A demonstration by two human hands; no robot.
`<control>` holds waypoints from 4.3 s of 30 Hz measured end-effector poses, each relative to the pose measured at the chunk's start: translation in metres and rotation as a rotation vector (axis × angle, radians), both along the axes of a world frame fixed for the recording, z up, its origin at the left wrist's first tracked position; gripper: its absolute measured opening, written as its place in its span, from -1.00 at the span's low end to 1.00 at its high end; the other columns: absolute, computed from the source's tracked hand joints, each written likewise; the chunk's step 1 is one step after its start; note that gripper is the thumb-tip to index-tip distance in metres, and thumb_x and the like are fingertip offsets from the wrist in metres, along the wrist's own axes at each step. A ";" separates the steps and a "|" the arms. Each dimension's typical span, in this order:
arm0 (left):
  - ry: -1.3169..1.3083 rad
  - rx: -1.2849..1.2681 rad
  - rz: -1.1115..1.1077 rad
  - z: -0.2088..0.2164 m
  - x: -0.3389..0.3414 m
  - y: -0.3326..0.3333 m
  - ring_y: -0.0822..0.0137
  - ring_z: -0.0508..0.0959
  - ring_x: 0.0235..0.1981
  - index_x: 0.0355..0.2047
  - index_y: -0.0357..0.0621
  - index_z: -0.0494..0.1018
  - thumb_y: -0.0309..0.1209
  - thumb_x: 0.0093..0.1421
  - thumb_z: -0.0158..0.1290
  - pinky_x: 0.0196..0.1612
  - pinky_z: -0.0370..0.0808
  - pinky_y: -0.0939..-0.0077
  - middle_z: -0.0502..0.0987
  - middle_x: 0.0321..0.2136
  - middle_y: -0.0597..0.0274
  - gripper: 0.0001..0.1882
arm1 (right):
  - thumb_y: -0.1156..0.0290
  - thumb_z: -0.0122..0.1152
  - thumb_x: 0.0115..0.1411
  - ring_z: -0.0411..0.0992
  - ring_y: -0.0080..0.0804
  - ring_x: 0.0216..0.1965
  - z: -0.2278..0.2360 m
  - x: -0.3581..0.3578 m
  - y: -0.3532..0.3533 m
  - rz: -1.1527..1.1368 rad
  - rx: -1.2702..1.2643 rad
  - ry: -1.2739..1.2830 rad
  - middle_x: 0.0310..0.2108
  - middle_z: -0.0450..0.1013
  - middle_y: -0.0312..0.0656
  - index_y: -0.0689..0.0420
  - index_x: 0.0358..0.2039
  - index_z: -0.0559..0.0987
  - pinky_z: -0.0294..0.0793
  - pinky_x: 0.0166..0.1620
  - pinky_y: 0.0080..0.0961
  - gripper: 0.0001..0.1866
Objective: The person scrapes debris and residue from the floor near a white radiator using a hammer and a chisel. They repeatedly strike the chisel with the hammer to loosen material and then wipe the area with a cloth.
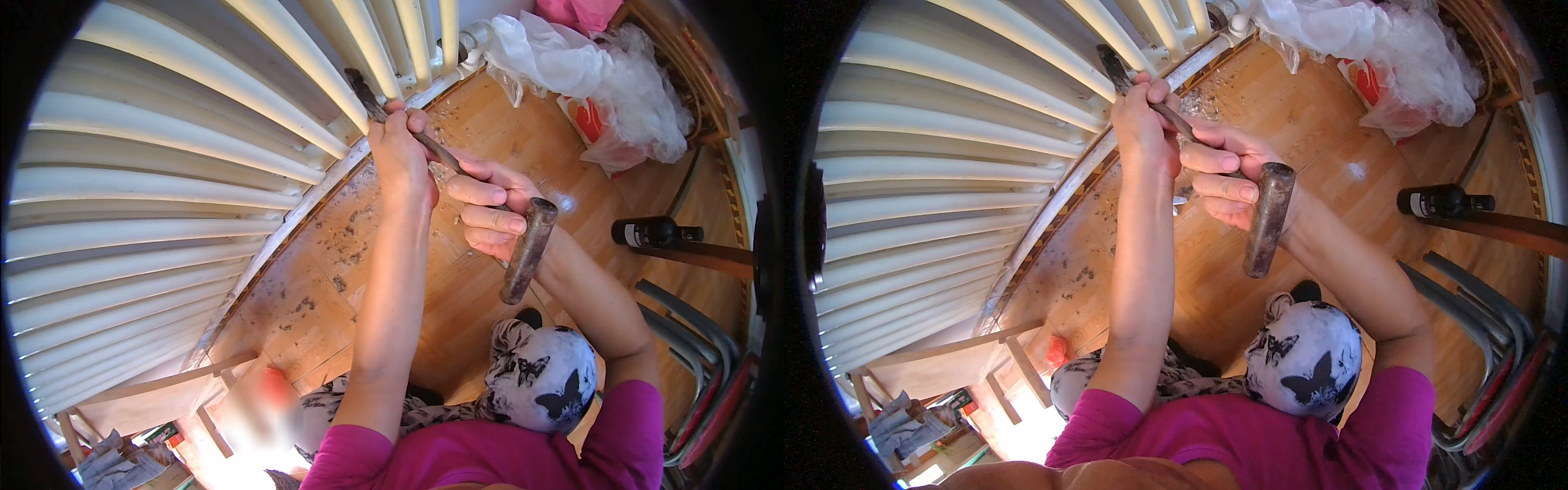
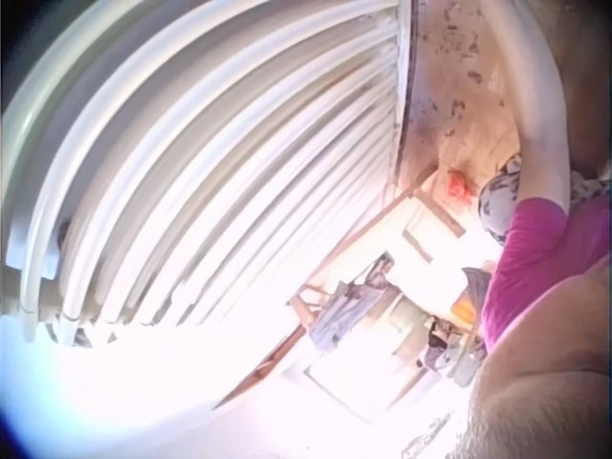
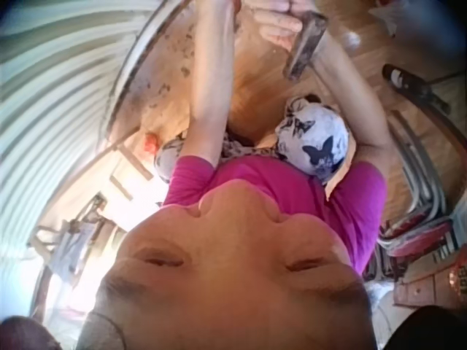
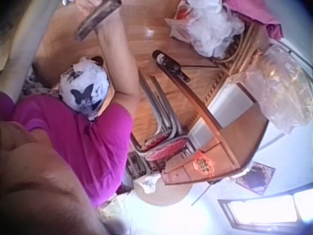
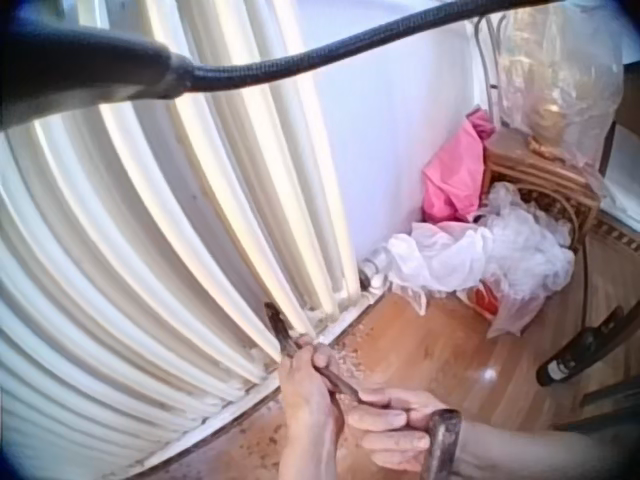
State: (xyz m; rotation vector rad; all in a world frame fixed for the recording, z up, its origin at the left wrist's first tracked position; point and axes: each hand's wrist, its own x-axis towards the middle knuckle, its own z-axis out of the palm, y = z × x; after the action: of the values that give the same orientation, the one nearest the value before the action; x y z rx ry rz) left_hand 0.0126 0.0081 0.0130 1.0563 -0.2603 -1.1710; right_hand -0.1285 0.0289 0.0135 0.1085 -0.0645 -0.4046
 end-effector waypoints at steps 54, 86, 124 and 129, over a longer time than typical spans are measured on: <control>-1.528 0.838 -1.571 -0.222 -0.038 0.209 0.06 0.60 -0.12 -0.13 -0.33 0.47 0.17 -0.25 0.37 -0.14 0.56 0.23 0.57 -0.16 0.00 -0.13 | 0.26 -0.16 0.36 0.43 -0.07 -0.56 0.005 0.050 0.020 -0.299 -0.935 1.246 -0.54 0.44 0.06 0.36 -0.26 0.32 0.37 -0.46 -0.14 -0.67; -1.435 0.940 -1.486 -0.227 -0.045 0.207 0.01 0.55 -0.02 -0.05 -0.29 0.46 0.18 -0.26 0.37 -0.05 0.53 0.19 0.53 -0.06 -0.05 -0.09 | 0.40 -0.19 0.35 0.47 -0.27 -0.47 0.014 0.039 -0.018 -0.351 -1.244 1.398 -0.17 0.53 0.01 0.12 0.27 0.27 0.45 -0.30 -0.36 -0.53; -1.299 1.054 -1.484 -0.212 -0.044 0.207 -0.03 0.42 0.13 0.10 -0.27 0.34 0.03 -0.15 0.39 0.07 0.46 0.17 0.39 0.12 -0.14 -0.09 | 0.25 0.01 0.37 0.26 -0.66 -0.23 0.073 -0.168 -0.199 -0.628 -2.048 1.596 -0.33 0.36 -0.41 0.20 -0.15 0.50 0.28 -0.09 -0.68 -0.73; -1.357 1.020 -1.453 -0.223 -0.043 0.216 -0.06 0.43 0.10 0.09 -0.31 0.33 0.02 -0.16 0.39 0.04 0.47 0.18 0.40 0.07 -0.15 -0.08 | 0.24 0.01 0.37 0.29 -0.61 -0.22 0.080 -0.111 -0.260 -0.313 -2.056 1.557 -0.33 0.39 -0.41 0.23 -0.13 0.49 0.29 -0.08 -0.68 -0.71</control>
State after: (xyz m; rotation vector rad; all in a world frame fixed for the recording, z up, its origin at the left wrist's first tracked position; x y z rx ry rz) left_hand -0.0304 0.2244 -0.2101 2.7041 -1.8723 -1.6209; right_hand -0.2392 -0.2307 0.0932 -2.2596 1.0534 -0.4622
